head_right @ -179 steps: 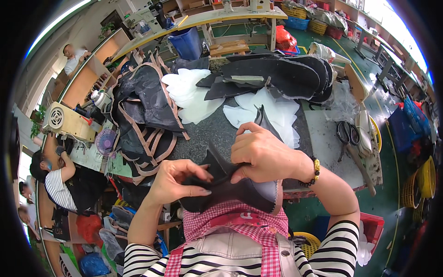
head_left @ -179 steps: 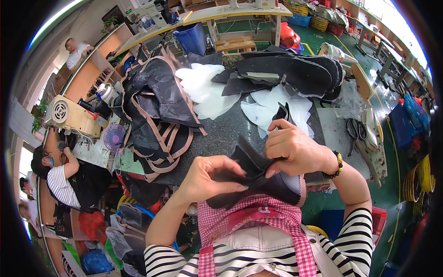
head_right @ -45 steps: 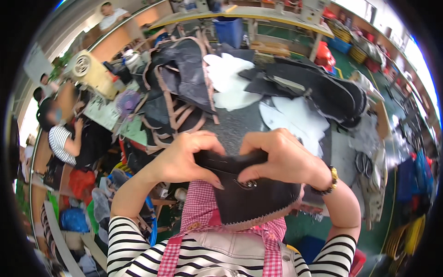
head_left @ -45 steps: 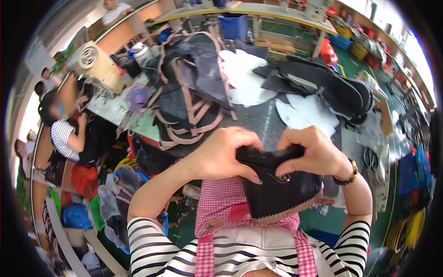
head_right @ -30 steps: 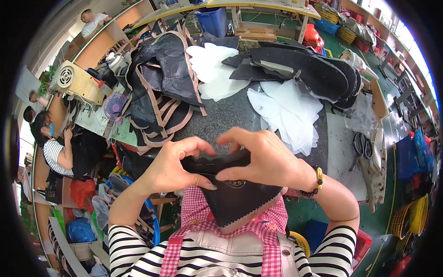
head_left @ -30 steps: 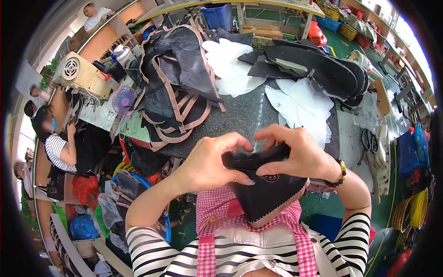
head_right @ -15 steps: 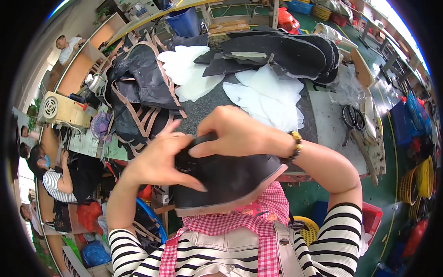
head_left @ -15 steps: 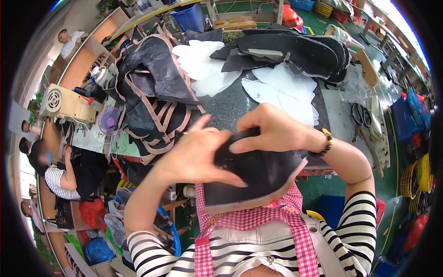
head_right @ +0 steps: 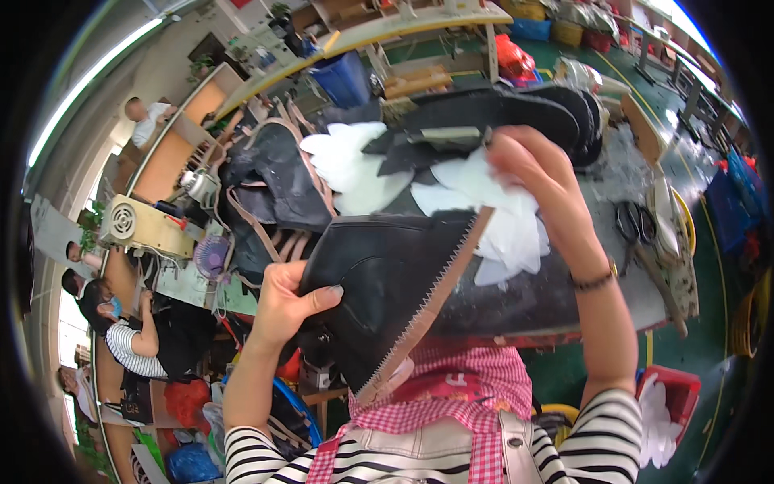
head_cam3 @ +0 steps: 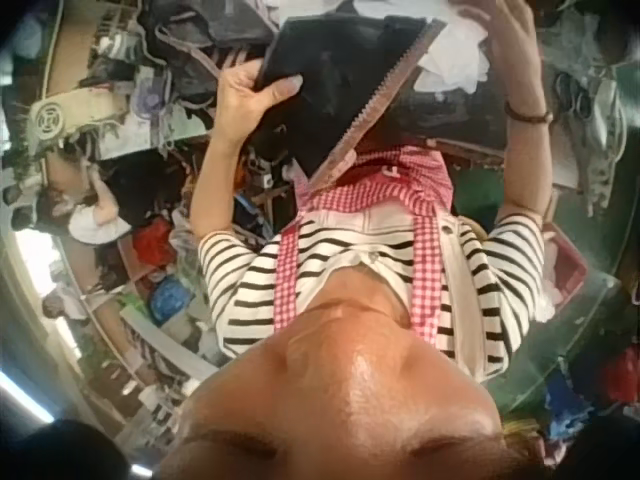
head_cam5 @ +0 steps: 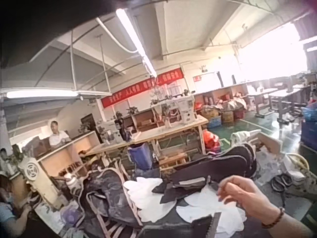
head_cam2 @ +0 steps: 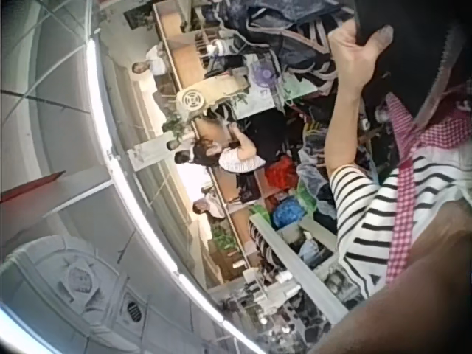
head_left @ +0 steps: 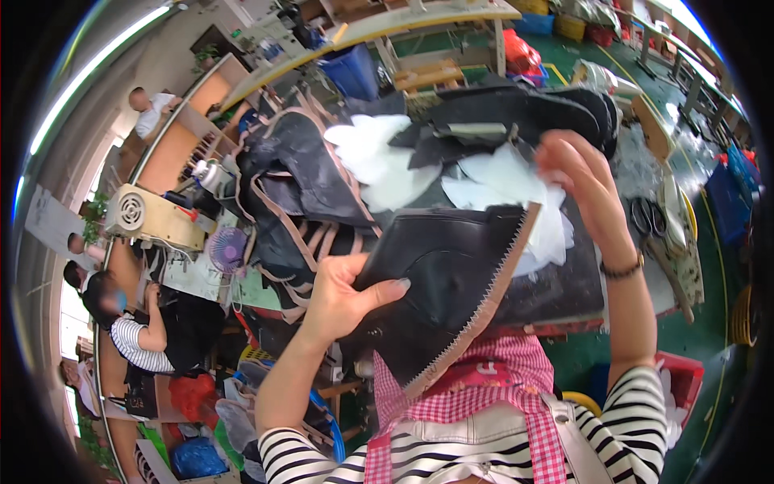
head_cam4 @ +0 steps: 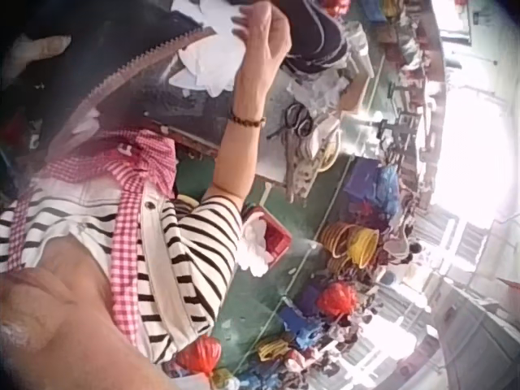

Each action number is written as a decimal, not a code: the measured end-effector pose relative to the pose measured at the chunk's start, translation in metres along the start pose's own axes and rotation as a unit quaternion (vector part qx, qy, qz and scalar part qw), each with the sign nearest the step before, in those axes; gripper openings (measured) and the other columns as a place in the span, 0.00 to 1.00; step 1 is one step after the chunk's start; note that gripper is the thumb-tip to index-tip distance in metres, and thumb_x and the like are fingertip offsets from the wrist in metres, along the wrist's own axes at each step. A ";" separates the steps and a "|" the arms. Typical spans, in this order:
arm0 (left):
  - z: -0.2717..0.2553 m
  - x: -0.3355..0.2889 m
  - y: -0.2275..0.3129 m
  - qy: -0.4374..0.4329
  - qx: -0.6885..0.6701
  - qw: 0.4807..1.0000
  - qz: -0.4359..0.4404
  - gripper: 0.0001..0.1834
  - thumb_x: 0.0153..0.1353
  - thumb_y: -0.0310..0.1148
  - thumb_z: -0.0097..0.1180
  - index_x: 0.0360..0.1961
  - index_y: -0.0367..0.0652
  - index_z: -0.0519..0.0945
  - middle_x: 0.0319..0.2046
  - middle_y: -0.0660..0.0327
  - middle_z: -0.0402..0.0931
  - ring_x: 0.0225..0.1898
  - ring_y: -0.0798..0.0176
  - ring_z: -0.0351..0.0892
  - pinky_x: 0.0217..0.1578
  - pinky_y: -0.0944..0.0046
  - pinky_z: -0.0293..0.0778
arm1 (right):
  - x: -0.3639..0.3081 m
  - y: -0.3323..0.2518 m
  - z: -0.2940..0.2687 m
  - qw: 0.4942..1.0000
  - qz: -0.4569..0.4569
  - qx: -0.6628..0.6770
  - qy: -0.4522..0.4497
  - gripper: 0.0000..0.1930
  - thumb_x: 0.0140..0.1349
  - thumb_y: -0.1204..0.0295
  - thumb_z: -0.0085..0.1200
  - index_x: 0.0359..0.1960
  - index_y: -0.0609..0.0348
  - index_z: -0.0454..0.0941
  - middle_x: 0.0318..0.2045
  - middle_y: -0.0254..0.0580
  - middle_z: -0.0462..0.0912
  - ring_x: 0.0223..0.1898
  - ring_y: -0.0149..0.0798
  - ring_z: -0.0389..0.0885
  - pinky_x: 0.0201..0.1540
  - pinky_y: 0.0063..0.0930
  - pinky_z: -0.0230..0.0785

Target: The person assembles footwear components by hand in a factory setting. They pick up black fabric pieces and white foam inserts from a table, insert the foam into the fabric, and fold the edges over to secure the lining. The person handles the items one at a time, repeatedly performing the insertion and folding steps.

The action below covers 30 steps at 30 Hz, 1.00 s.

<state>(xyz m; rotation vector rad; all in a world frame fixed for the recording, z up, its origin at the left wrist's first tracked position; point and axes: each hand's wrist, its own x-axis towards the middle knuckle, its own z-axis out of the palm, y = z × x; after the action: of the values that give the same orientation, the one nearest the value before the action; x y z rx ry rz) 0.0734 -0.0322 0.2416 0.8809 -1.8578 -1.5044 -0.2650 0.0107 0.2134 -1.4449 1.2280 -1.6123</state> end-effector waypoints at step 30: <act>-0.005 0.099 0.038 -0.168 -0.320 0.905 0.223 0.21 0.60 0.30 0.62 0.55 0.40 0.75 0.50 0.61 0.79 0.52 0.65 0.76 0.58 0.61 0.66 | -0.039 -0.113 0.069 0.893 -0.271 -0.358 -0.026 0.14 0.50 0.81 0.57 0.41 0.67 0.77 0.34 0.45 0.81 0.34 0.41 0.81 0.35 0.29 0.72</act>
<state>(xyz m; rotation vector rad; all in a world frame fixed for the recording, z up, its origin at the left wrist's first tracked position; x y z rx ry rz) 0.0121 -0.1078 0.2828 -0.1137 -1.4651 -1.8516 -0.1765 0.0711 0.3007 -2.4541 1.5707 -1.4856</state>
